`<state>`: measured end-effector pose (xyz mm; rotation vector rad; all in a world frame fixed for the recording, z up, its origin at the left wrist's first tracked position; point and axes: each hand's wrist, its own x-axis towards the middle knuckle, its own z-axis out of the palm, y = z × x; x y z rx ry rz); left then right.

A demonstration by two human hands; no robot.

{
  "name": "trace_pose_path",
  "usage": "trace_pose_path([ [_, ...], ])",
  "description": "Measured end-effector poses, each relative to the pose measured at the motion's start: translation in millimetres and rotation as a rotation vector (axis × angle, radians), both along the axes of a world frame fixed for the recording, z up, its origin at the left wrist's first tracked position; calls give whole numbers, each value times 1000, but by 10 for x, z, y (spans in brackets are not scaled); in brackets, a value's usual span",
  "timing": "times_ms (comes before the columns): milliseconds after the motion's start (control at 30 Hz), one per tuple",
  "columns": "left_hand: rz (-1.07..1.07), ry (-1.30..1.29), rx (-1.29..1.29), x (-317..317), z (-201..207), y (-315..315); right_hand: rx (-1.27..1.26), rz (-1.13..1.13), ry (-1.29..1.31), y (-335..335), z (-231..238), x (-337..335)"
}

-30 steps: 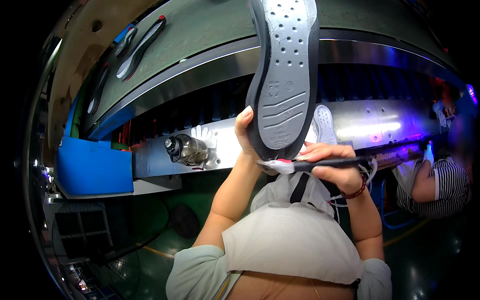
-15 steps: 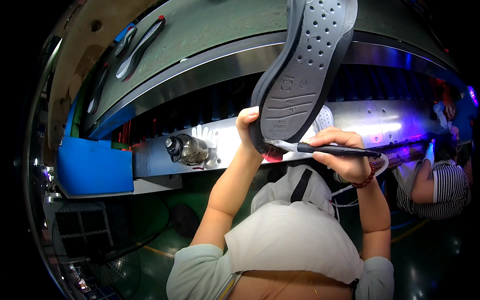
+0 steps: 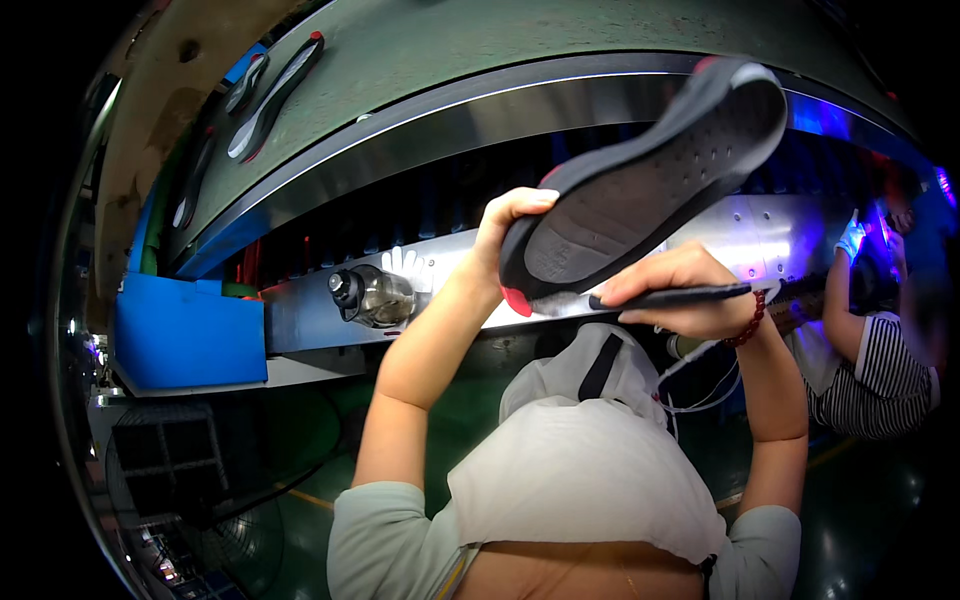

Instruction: The person picks up a slipper from the conveyor belt and applies glue to the sole using a brush. They rotate the slipper to cover different areas and then place it back on the belt.

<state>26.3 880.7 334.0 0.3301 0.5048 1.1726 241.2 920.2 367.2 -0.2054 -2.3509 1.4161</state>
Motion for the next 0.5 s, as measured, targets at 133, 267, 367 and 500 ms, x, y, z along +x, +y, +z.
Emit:
trace_pose_path([
  [133, -108, 75, -138, 68, 151, -39, 47, 92, 30, 7, -13, 35],
  [267, -130, 191, -242, 99, 162, -74, 82, 92, -72, 1, -14, 59],
  [367, -182, 164, -199, 35, 131, -85, 309, 236, -437, 43, 19, 113],
  [500, -180, 152, -208, -25, 74, -78, 133, -1, -69, 147, 30, 131],
])
